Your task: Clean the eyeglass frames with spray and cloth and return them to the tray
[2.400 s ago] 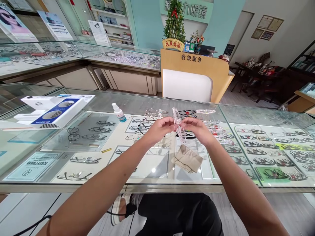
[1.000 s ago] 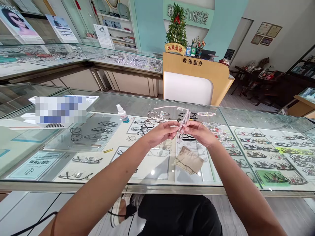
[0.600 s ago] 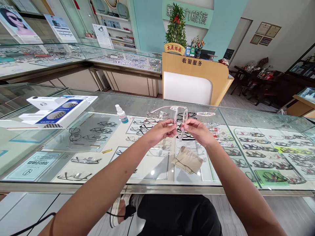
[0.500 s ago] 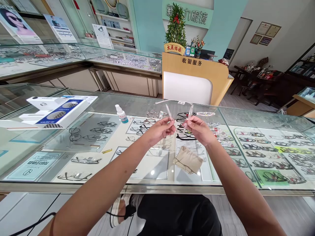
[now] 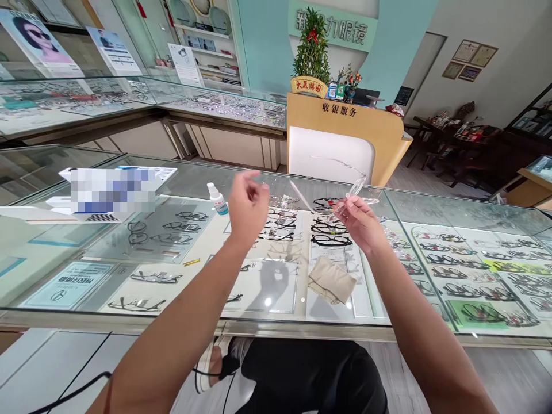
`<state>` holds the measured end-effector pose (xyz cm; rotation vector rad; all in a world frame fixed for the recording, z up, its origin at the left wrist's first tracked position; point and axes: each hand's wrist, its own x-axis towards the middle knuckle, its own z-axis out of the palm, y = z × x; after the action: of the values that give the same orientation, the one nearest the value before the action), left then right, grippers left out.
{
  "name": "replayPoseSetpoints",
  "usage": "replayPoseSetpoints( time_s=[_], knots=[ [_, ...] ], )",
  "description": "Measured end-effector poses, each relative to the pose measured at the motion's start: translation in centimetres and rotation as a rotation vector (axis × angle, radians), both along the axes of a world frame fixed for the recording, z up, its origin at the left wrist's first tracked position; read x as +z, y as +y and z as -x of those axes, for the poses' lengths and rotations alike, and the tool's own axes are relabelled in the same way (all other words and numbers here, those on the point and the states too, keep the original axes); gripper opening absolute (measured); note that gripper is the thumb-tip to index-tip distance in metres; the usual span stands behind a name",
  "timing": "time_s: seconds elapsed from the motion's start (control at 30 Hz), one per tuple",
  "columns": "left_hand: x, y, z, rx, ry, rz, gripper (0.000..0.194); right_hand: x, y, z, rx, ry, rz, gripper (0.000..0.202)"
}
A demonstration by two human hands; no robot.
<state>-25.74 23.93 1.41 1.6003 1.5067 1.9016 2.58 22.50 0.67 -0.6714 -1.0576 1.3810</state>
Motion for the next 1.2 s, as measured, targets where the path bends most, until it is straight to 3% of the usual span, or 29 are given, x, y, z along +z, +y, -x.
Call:
replayPoseSetpoints(
  time_s=[0.07,0.13,0.3,0.43,0.63,0.77,0.97,1.2],
  knots=[
    [0.4,0.6,1.9,0.288,0.11,-0.141,0.042,0.0,0.1,-0.2,-0.008,-0.003,-0.004,0.029],
    [0.6,1.0,3.6,0.49,0.18,-0.144,0.054,-0.1,0.2,-0.5,-0.014,-0.005,-0.013,0.029],
    [-0.6,2.6,6.1,0.699,0.163,0.109,0.083,-0.4,0.4,-0.7,-0.027,0.001,-0.021,0.028],
    [-2.3,3.9,7.0,0.675,0.116,0.206,0.091,-0.2,0.2,-0.6,-0.018,-0.028,-0.013,0.027],
    [-4.1,4.8,7.9,0.535,0.072,0.278,0.078,0.3,-0.2,-0.4,-0.035,-0.063,-0.003,0.03],
    [-4.7,5.1,8.3,0.474,0.039,0.368,0.065,0.4,-0.3,-0.1,-0.037,-0.086,-0.004,0.033],
    [-5.4,5.7,8.6,0.417,-0.018,0.472,0.03,0.5,-0.4,0.0,-0.036,-0.07,0.006,0.032],
    [-6.1,6.1,8.7,0.426,-0.026,0.515,0.022,1.3,-0.7,-0.6,-0.108,-0.045,-0.067,0.029]
  ],
)
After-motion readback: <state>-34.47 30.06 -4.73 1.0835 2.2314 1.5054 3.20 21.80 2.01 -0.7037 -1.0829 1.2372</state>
